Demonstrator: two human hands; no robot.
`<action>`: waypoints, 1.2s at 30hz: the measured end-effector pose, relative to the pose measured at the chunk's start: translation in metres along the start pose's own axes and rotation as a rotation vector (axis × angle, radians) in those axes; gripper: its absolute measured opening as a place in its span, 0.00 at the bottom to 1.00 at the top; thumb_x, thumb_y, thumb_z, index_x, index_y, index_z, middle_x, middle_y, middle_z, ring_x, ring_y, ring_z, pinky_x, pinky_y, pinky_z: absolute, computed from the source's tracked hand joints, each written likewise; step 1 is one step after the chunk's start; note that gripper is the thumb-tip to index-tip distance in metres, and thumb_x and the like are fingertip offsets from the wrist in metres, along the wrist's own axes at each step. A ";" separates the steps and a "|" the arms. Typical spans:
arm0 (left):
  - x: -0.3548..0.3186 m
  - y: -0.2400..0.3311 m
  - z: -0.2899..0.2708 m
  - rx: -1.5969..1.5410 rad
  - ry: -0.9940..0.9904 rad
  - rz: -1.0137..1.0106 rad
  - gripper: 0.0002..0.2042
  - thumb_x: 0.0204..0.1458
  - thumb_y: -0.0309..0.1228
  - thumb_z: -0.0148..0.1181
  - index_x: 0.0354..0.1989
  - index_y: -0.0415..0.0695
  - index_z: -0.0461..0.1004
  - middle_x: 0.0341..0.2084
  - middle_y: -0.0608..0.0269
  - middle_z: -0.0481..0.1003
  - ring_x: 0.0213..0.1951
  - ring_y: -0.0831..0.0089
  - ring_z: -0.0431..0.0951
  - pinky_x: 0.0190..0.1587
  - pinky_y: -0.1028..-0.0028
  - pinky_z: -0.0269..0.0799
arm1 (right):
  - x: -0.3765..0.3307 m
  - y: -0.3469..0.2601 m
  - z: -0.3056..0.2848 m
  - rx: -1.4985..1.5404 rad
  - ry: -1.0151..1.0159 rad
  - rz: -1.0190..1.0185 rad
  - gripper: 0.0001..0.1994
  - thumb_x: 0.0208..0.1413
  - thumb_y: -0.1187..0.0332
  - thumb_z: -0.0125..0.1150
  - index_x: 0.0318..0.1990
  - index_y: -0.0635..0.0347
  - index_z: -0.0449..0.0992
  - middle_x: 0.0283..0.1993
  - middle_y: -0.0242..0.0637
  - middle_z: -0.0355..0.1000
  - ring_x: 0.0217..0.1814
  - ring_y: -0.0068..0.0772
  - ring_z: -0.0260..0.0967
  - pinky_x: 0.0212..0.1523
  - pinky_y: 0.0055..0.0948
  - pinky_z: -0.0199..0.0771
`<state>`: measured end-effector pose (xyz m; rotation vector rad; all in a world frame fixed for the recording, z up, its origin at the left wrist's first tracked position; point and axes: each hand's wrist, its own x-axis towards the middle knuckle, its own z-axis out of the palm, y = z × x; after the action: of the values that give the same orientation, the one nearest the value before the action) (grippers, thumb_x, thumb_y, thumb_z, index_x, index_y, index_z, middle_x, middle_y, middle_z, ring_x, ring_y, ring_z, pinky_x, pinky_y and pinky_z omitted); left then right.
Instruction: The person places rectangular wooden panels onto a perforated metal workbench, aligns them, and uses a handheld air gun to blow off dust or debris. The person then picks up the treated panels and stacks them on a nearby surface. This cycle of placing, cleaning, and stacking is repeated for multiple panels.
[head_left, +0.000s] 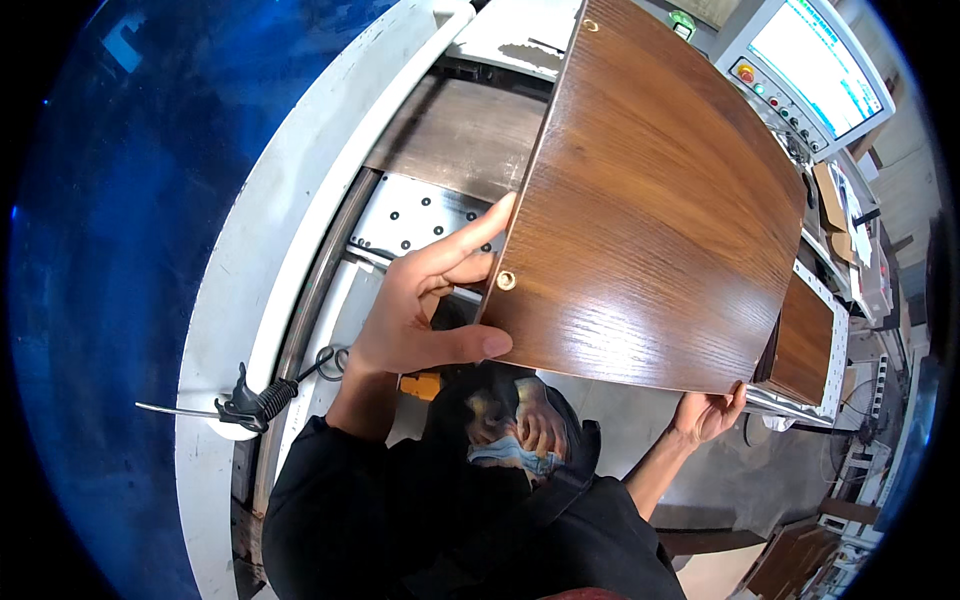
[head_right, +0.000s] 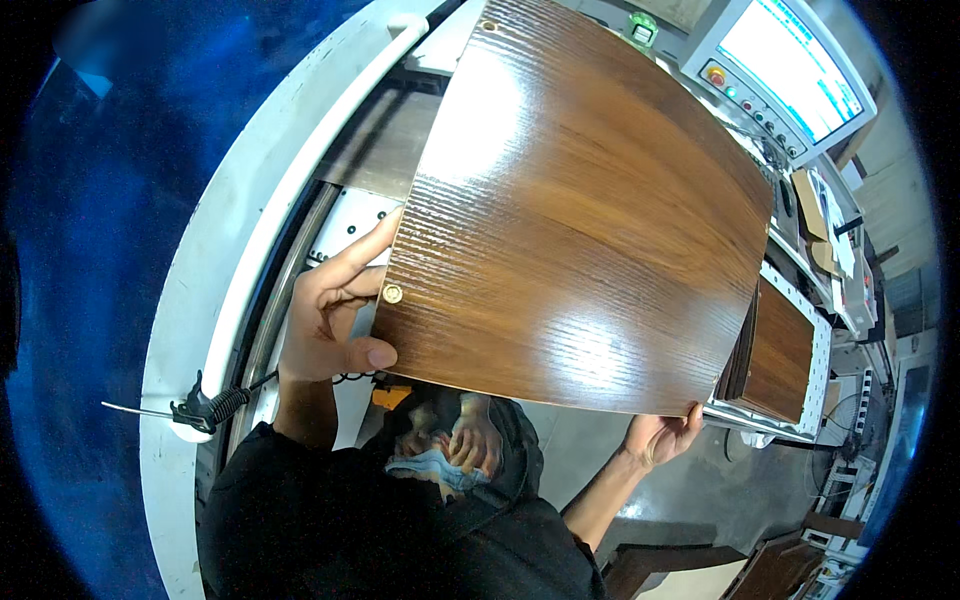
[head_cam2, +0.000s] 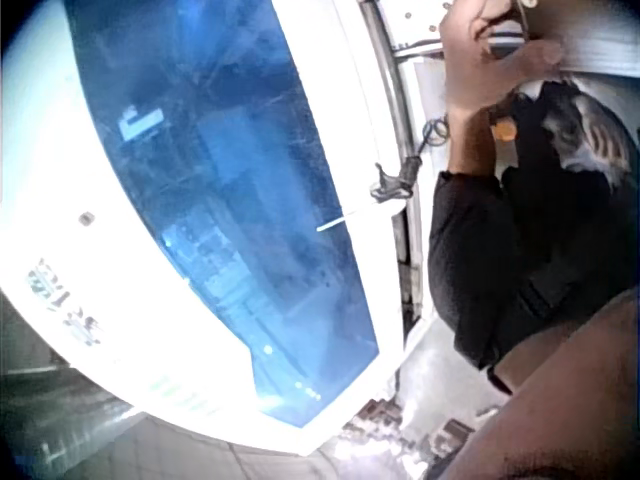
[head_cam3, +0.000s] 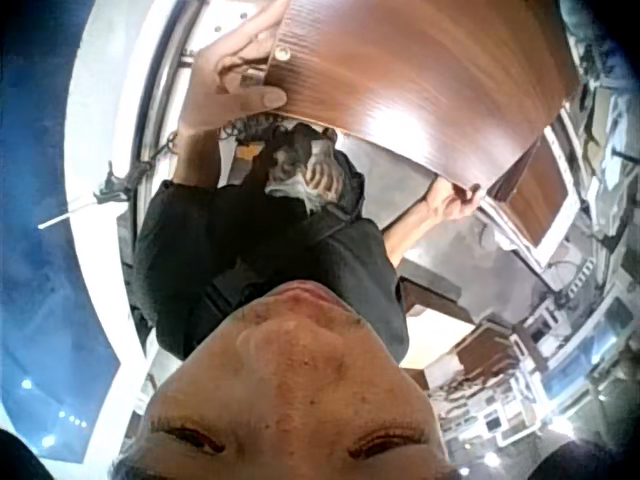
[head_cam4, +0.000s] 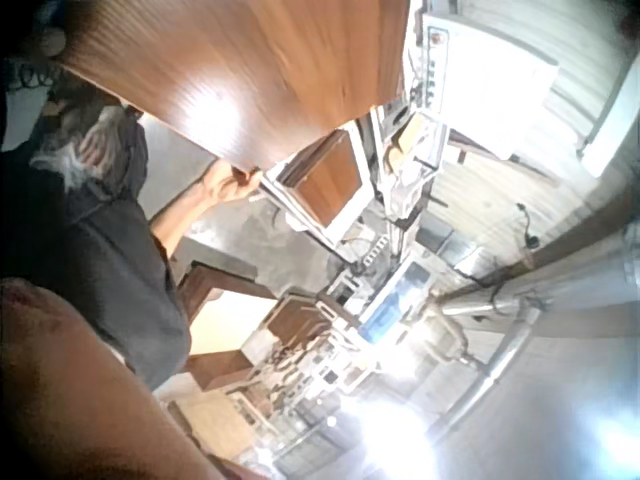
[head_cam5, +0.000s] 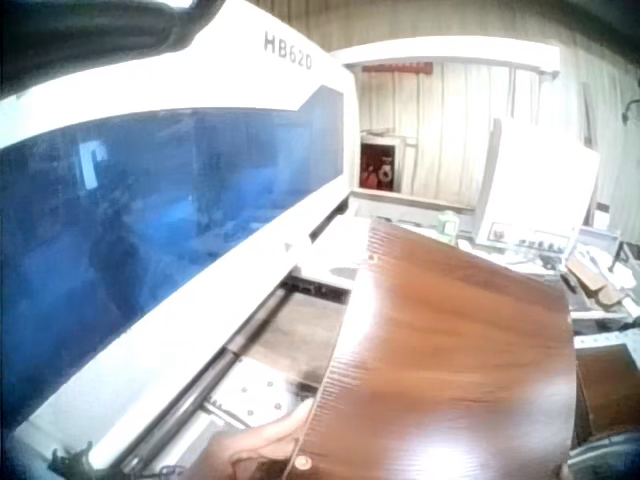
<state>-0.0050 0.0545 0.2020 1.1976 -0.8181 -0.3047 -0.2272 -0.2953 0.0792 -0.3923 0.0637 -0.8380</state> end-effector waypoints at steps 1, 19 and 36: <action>0.000 0.002 0.002 -0.004 0.003 -0.019 0.48 0.44 0.29 0.74 0.72 0.29 0.50 0.57 0.40 0.74 0.60 0.64 0.75 0.67 0.66 0.60 | -0.001 -0.001 0.001 -0.011 -0.003 0.001 0.14 0.60 0.71 0.62 0.51 0.65 0.78 0.56 0.41 0.76 0.62 0.36 0.68 0.70 0.47 0.57; 0.011 -0.005 -0.002 0.067 -0.074 -0.052 0.48 0.46 0.34 0.72 0.71 0.25 0.48 0.49 0.38 0.78 0.57 0.65 0.77 0.69 0.65 0.56 | -0.012 -0.013 -0.008 0.053 0.008 -0.039 0.14 0.59 0.72 0.62 0.52 0.66 0.78 0.56 0.41 0.76 0.61 0.34 0.68 0.71 0.45 0.56; 0.002 -0.032 0.000 -0.155 -0.101 -0.340 0.43 0.54 0.26 0.65 0.74 0.30 0.43 0.58 0.41 0.73 0.61 0.71 0.70 0.64 0.73 0.58 | -0.032 -0.028 -0.023 -0.080 0.068 -0.100 0.21 0.59 0.68 0.61 0.60 0.62 0.74 0.63 0.39 0.71 0.68 0.37 0.63 0.73 0.47 0.52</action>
<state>0.0029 0.0412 0.1740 1.1800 -0.6613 -0.6992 -0.2733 -0.2955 0.0643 -0.4445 0.1419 -0.9496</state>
